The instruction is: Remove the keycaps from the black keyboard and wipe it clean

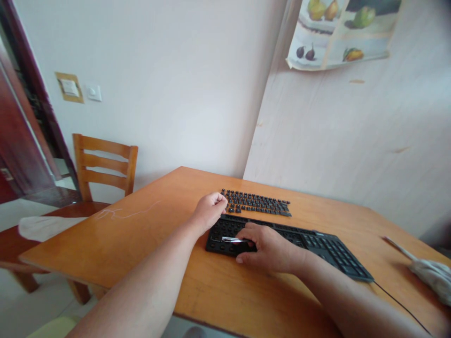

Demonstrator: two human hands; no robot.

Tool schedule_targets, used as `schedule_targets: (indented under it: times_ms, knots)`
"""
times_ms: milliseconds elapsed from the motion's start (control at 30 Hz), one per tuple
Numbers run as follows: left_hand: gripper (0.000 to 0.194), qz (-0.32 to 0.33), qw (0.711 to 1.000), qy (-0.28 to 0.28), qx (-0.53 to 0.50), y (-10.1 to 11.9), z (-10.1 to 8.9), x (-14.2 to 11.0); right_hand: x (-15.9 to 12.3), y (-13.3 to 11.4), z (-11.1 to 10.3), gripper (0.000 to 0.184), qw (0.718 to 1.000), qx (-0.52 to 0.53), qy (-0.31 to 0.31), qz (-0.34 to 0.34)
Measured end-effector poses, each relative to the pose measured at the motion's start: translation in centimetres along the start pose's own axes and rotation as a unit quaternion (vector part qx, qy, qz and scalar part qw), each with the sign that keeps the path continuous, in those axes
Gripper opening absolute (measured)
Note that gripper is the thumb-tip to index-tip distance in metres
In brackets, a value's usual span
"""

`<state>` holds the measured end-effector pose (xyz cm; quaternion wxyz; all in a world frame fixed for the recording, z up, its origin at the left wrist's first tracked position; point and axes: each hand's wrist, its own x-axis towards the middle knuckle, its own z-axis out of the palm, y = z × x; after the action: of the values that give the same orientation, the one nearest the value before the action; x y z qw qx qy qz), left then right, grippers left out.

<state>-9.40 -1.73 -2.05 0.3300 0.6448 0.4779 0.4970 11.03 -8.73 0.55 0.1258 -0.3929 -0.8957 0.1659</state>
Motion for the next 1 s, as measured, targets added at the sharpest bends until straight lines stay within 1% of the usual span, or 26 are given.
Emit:
schedule_targets:
  times_ms: [167, 300, 400, 600, 833, 1000]
  knots:
    - [0.021, 0.014, 1.000, -0.028, 0.003, 0.3, 0.0, -0.2, -0.1, 0.1, 0.5, 0.030, 1.000, -0.017, 0.014, -0.001]
    - [0.020, 0.043, 0.998, -0.039, 0.018, 0.4, 0.2, -0.4, -0.1, -0.1, 0.8, 0.026, 0.999, -0.031, 0.016, -0.004]
    - [0.020, 0.058, 0.996, -0.054, 0.034, 0.3, 0.4, -0.6, 0.2, -0.1, 0.9, 0.025, 1.000, -0.022, 0.019, 0.000]
    - [0.020, 0.064, 0.994, -0.078, 0.050, 0.2, 0.5, -0.7, 0.7, 0.1, 0.9, 0.026, 0.999, 0.023, 0.010, 0.030]
    - [0.020, 0.050, 0.995, -0.077, 0.049, 0.3, 0.6, -0.7, 0.8, 0.1, 0.8, 0.027, 0.998, 0.041, 0.002, 0.038]
    - [0.020, 0.056, 0.993, -0.083, 0.057, 0.4, 0.5, -0.7, 1.0, 0.1, 0.7, 0.027, 0.998, 0.047, -0.010, 0.044]
